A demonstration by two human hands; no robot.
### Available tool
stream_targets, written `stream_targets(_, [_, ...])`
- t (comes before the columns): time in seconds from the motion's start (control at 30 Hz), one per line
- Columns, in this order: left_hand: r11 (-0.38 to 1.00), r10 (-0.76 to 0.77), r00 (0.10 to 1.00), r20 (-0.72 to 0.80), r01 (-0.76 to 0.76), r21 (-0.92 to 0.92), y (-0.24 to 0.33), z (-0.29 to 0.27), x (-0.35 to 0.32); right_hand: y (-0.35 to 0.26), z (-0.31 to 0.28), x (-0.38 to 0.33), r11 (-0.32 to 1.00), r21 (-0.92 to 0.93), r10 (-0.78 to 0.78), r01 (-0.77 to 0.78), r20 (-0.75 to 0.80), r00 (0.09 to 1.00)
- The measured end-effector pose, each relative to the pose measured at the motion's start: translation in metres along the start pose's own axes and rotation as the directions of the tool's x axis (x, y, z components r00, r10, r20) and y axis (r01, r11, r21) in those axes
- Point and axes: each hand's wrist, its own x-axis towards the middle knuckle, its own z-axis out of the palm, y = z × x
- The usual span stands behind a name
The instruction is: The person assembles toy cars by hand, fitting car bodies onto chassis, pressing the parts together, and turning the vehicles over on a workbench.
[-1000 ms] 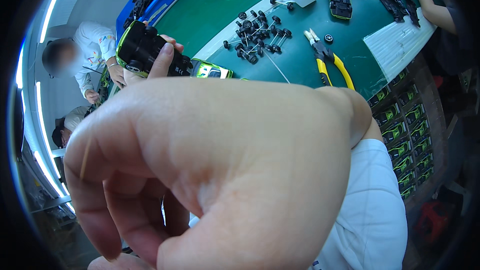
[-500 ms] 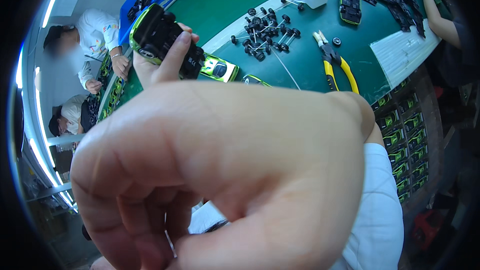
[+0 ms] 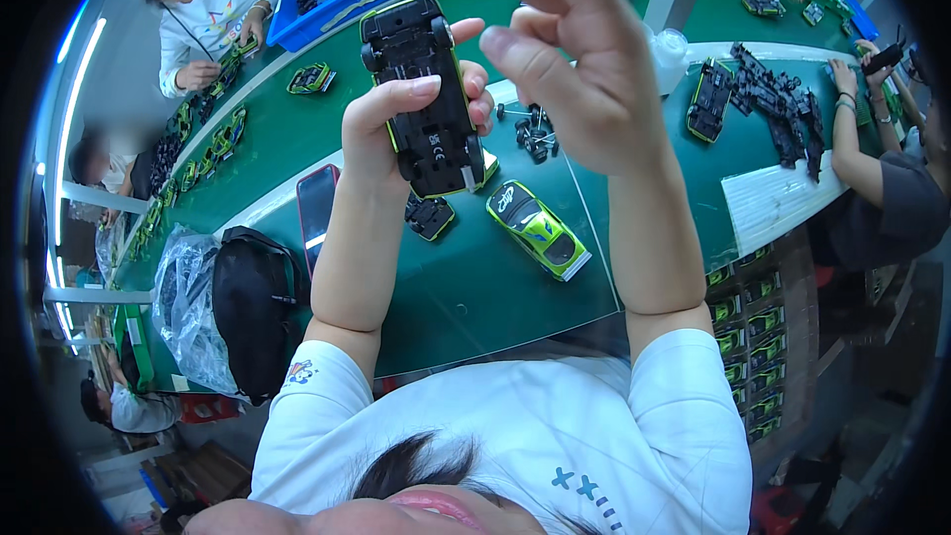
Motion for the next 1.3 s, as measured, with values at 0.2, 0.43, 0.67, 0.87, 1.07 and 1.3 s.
stream_targets(0.2, [0.998,0.000,1.000,0.020,0.002,-0.068,0.004,-0.004,0.005,0.017,-0.016,-0.005,0.967,0.229,0.105,-0.115,0.056,0.993])
stream_targets(0.43, [1.000,0.018,1.000,-0.014,-0.018,-0.009,0.005,-0.001,0.003,0.017,0.011,0.000,0.989,0.133,0.072,-0.063,-0.070,0.995])
stream_targets(0.67, [1.000,0.011,1.000,-0.027,-0.011,0.018,0.004,-0.003,0.005,0.011,0.003,-0.001,0.989,0.080,0.129,-0.122,-0.087,0.988])
stream_targets(0.87, [0.998,0.057,0.998,-0.005,-0.057,0.019,0.008,-0.001,0.002,0.005,-0.001,-0.003,0.957,0.078,0.290,-0.279,-0.301,0.909])
stream_targets(1.07, [0.993,0.097,0.995,0.036,-0.099,0.064,0.004,-0.001,0.003,0.005,0.018,-0.005,0.940,-0.327,0.031,-0.101,-0.214,0.976])
stream_targets(1.3, [0.986,0.132,0.986,0.098,-0.141,0.091,-0.005,0.000,0.009,-0.019,0.044,-0.011,0.811,-0.571,0.006,-0.127,-0.208,0.978])
